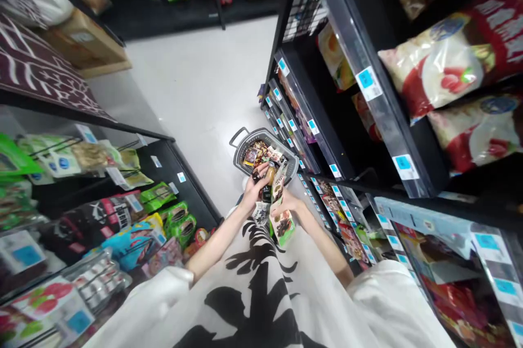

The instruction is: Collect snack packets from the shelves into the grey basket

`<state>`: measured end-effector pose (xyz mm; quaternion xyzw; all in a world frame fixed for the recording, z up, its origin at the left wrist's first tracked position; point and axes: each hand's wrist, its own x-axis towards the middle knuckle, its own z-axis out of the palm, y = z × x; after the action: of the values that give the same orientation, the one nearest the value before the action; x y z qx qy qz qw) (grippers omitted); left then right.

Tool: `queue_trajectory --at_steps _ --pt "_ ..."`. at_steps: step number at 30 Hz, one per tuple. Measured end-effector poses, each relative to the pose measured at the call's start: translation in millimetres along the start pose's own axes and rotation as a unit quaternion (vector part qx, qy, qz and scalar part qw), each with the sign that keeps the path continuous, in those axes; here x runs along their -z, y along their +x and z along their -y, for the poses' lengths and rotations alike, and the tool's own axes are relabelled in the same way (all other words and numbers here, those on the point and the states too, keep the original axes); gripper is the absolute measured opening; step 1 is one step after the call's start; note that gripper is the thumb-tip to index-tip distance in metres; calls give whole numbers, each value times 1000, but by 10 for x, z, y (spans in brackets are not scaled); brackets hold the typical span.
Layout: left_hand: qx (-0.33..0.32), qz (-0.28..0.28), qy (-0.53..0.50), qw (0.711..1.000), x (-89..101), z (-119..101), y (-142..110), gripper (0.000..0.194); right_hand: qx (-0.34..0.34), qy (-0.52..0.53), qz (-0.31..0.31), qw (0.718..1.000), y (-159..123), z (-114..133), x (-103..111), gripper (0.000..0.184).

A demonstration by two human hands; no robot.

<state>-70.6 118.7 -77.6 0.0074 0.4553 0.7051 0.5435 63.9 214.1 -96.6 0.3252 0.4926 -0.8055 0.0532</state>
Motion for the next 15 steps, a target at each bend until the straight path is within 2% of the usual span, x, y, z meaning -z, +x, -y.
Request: queue_trajectory --at_steps 4,7,12,15 --pt "-78 -40 95 992 95 -74 -96 64 5 6 -10 1000 -111 -95 -273 89" --pt "-136 -51 146 979 134 -185 -110 64 14 -5 -32 999 -144 -153 -375 83" --pt "-181 -64 111 975 22 -413 -97 81 48 -20 -42 998 -232 -297 -407 67" --pt "-157 -42 83 983 -107 -540 -87 83 55 8 -60 997 -351 -380 -424 58"
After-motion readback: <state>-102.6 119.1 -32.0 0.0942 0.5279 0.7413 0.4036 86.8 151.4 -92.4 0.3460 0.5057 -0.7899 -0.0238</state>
